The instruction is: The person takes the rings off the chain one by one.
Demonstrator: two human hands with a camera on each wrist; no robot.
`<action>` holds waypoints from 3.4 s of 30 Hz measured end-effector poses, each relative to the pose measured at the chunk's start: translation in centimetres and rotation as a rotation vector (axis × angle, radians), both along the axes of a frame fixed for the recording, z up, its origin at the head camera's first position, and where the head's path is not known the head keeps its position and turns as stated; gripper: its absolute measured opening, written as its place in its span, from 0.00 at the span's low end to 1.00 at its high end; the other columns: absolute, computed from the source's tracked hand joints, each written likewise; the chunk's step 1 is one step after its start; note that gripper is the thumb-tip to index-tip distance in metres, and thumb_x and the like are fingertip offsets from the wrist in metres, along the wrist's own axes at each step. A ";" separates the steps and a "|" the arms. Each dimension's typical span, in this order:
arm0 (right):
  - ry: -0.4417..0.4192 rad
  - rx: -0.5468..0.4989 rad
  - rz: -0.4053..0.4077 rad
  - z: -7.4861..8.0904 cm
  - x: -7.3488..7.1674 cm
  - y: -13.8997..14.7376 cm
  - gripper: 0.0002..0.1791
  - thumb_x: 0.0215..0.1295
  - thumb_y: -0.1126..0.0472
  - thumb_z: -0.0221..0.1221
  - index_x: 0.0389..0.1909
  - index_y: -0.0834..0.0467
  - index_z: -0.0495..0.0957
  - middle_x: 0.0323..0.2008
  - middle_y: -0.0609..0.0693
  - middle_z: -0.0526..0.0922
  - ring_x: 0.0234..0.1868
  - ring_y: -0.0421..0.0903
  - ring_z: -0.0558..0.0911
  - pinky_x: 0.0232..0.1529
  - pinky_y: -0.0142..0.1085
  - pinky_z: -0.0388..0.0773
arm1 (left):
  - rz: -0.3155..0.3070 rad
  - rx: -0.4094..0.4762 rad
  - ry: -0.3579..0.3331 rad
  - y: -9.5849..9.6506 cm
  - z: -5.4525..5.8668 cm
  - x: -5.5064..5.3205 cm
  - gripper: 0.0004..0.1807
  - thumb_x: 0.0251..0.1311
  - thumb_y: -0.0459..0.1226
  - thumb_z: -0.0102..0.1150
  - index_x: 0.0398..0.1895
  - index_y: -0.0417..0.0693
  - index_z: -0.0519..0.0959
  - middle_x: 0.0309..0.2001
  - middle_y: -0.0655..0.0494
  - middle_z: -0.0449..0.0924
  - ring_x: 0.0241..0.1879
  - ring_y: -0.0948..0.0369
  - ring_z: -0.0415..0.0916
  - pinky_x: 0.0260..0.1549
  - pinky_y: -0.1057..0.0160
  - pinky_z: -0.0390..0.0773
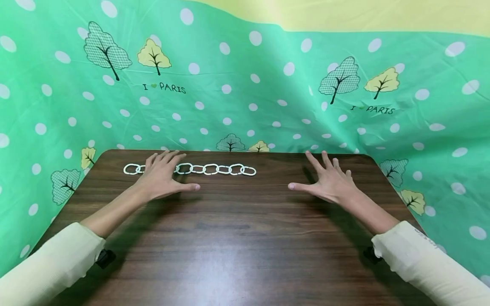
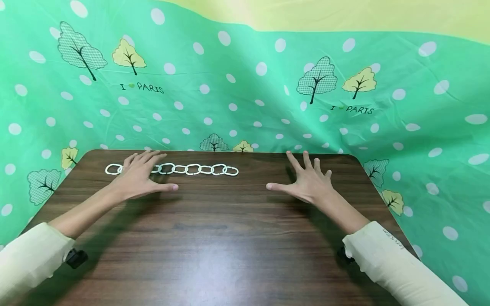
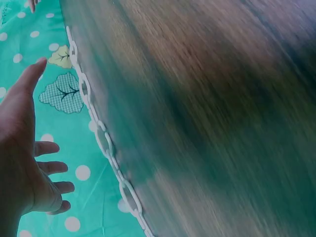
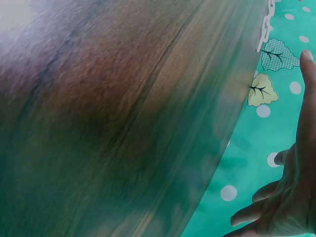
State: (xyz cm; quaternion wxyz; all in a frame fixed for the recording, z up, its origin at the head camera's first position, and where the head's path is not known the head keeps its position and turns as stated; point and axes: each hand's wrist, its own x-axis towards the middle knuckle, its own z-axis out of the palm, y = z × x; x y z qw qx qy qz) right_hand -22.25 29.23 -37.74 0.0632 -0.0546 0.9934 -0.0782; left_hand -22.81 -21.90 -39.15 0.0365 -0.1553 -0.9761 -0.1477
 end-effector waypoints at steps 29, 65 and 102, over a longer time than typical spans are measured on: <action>0.054 0.000 0.067 -0.2 -0.8 -2.1 0.70 0.62 0.08 0.54 0.95 0.43 0.46 0.88 0.72 0.56 0.82 0.80 0.67 0.62 0.77 0.79 | -0.182 0.118 -0.034 4.3 -0.7 -1.2 0.52 0.69 0.61 0.75 0.84 0.38 0.70 0.81 0.35 0.73 0.83 0.35 0.69 0.85 0.29 0.60; 0.038 -0.039 0.123 -1.7 -1.1 -5.1 0.70 0.59 0.07 0.58 0.92 0.46 0.56 0.88 0.67 0.62 0.82 0.75 0.70 0.66 0.77 0.78 | -0.324 0.165 0.003 8.3 -1.6 -2.5 0.26 0.76 0.44 0.73 0.70 0.38 0.83 0.69 0.40 0.87 0.72 0.41 0.83 0.75 0.40 0.79; 0.010 -0.092 0.229 -2.2 -1.9 -8.2 0.65 0.63 0.18 0.69 0.91 0.50 0.60 0.85 0.65 0.68 0.82 0.73 0.72 0.71 0.76 0.76 | -0.427 0.150 -0.068 12.0 -5.4 -6.3 0.26 0.81 0.45 0.66 0.75 0.43 0.82 0.74 0.43 0.83 0.78 0.45 0.78 0.82 0.43 0.73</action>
